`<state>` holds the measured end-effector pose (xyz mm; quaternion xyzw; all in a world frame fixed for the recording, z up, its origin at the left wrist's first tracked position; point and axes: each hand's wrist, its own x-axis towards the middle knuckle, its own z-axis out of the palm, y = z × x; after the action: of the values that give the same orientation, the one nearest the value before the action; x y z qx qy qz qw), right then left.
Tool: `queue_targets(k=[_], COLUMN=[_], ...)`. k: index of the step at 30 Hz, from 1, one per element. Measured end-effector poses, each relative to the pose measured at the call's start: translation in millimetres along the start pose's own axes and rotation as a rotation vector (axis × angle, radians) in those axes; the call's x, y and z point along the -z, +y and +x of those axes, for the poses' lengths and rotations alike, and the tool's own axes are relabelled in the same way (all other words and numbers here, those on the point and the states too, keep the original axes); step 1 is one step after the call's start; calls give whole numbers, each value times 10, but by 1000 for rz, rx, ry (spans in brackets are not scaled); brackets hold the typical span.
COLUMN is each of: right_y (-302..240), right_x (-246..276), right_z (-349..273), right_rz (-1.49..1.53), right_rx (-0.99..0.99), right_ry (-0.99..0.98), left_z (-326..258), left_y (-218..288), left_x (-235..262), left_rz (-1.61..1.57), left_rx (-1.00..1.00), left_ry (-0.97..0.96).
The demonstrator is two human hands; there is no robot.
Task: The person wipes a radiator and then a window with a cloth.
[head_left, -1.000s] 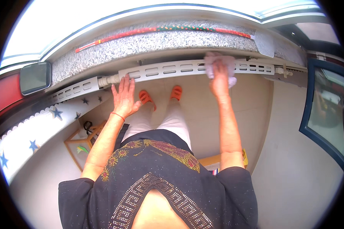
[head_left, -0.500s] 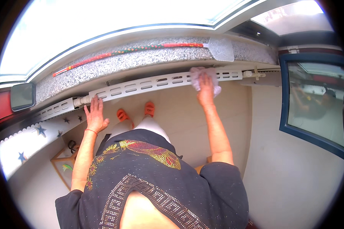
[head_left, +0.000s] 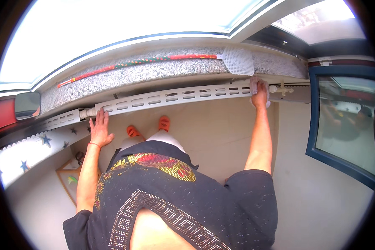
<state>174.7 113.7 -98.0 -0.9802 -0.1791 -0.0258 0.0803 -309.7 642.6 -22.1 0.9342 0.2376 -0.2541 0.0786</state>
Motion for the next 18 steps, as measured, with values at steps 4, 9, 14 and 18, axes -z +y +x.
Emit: queue_targets(k=[4, 9, 14, 18], right_y=[-128, -879, -1590, -2076], right_x=[-37, -51, -54, -88], right_z=[-176, -540, -843, -1015], right_rz=[47, 90, 121, 113], right_rx=[32, 85, 109, 118], right_ry=[20, -7, -70, -81], left_z=[12, -32, -21, -62], left_y=[-11, -72, -274, -582], left_x=[3, 25, -1, -74], left_rz=[-16, -109, -185, -130], left_rx=[-22, -62, -30, 112], left_ry=[13, 83, 214, 224])
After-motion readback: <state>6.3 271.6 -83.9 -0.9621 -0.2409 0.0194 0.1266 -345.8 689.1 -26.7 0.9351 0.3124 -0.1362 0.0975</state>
